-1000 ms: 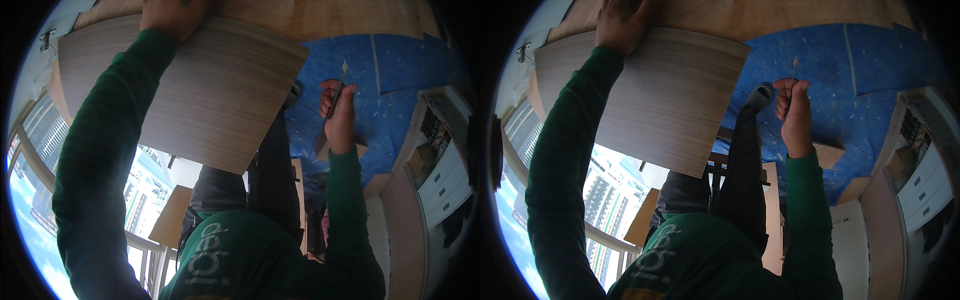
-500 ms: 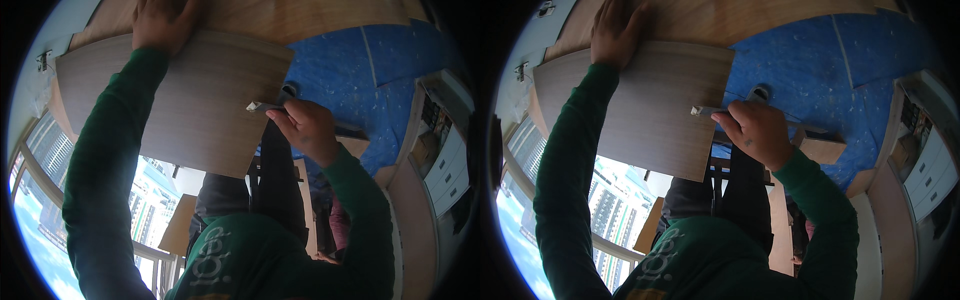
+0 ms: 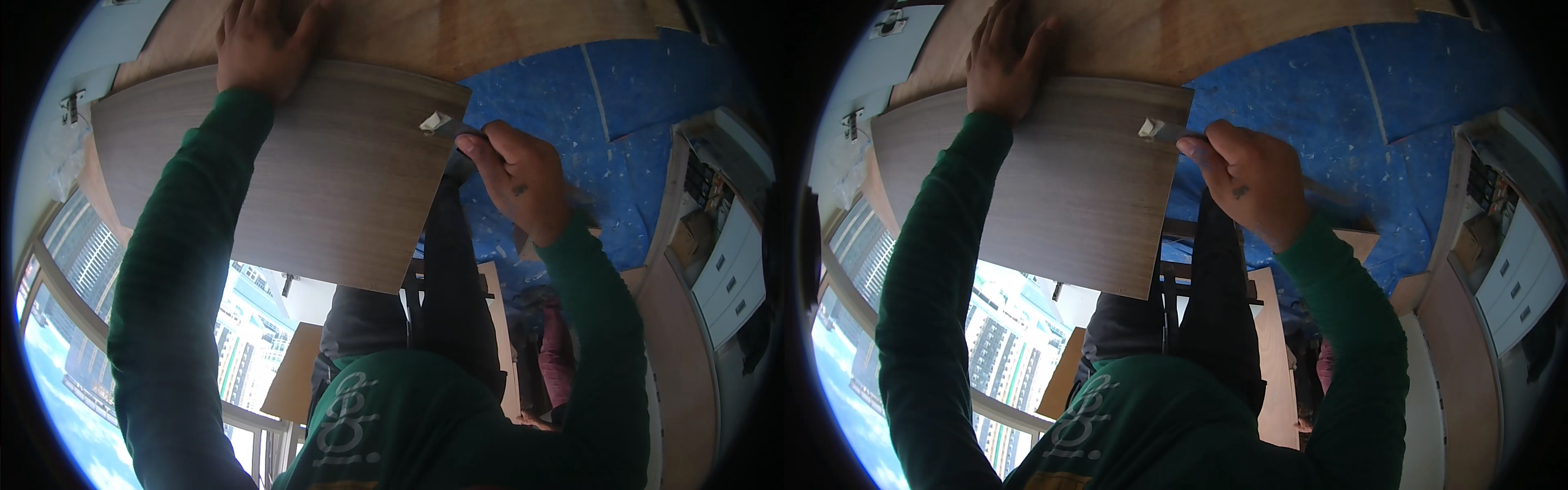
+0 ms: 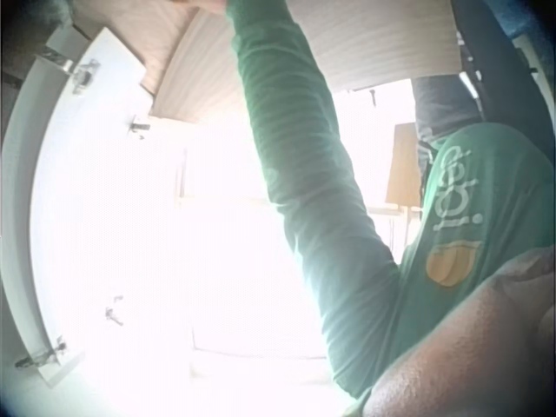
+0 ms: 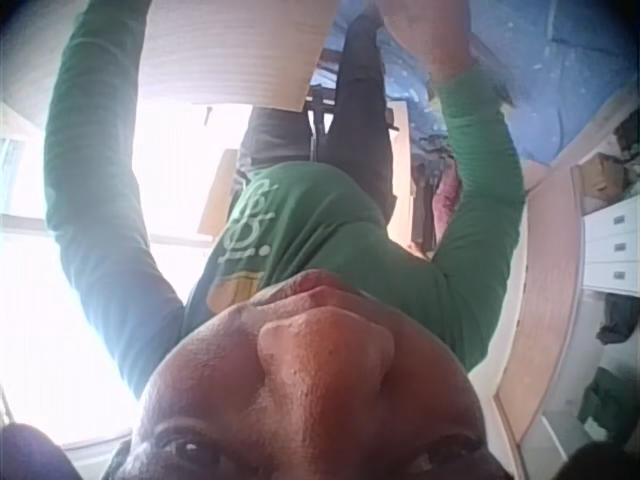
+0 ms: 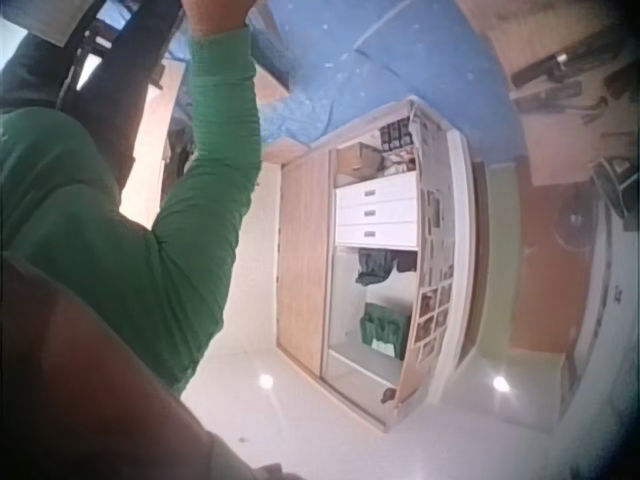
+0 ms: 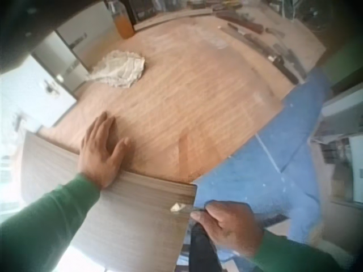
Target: The person pours a liquid from a metal container into a plastic bottle, then places the bottle on the table. They position a wooden panel on a workbench, wipe its surface with a cloth, and use a metal ruler and a chisel-like tool to mark and scrape the panel's edge. The person continues to wipe and scrape the panel repeatedly.
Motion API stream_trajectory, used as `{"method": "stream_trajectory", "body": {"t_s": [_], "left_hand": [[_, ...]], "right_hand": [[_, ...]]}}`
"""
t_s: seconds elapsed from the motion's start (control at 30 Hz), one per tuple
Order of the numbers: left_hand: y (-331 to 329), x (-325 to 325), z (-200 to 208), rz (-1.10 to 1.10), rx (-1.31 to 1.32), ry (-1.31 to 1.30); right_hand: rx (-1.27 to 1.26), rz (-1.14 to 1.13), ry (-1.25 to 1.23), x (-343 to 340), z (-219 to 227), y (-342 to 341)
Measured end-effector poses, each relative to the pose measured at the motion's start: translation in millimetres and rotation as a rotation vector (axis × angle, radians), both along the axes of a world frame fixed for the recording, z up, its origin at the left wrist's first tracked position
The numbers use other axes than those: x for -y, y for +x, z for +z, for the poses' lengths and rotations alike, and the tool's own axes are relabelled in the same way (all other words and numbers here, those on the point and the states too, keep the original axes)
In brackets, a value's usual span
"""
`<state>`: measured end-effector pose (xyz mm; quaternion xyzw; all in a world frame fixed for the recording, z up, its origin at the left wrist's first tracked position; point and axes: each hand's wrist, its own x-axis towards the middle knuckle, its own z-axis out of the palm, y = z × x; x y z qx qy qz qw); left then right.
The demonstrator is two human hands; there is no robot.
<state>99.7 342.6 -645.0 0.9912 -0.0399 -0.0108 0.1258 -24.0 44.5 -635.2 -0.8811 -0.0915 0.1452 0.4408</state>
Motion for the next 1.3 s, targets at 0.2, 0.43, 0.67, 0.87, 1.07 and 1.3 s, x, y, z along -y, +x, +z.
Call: {"method": "stream_trajectory", "body": {"t_s": [0.2,0.43,0.67,0.87,1.07,1.3], "left_hand": [[-0.4,1.8,3.0,0.004,-0.010,-0.006],[-1.8,0.4,3.0,0.006,-0.005,-0.007],[1.2,0.0,-1.9,-0.026,0.022,0.006],[3.6,-10.9,-12.0,-0.051,0.083,0.027],[4.8,-14.7,-20.3,-0.068,0.119,-0.007],[4.0,-15.5,-21.5,-0.059,0.115,-0.007]], "right_hand": [[0.157,0.045,-0.111,2.6,-3.4,-8.2],[0.174,-0.058,-0.125,9.5,-6.8,33.5],[0.159,0.086,-0.046,-0.8,-3.4,-21.7],[0.290,-0.049,-0.140,9.7,-12.3,36.7],[-0.136,-0.231,0.015,21.5,-6.9,37.0],[-0.327,-0.462,0.542,-6.7,-11.8,24.0]]}}
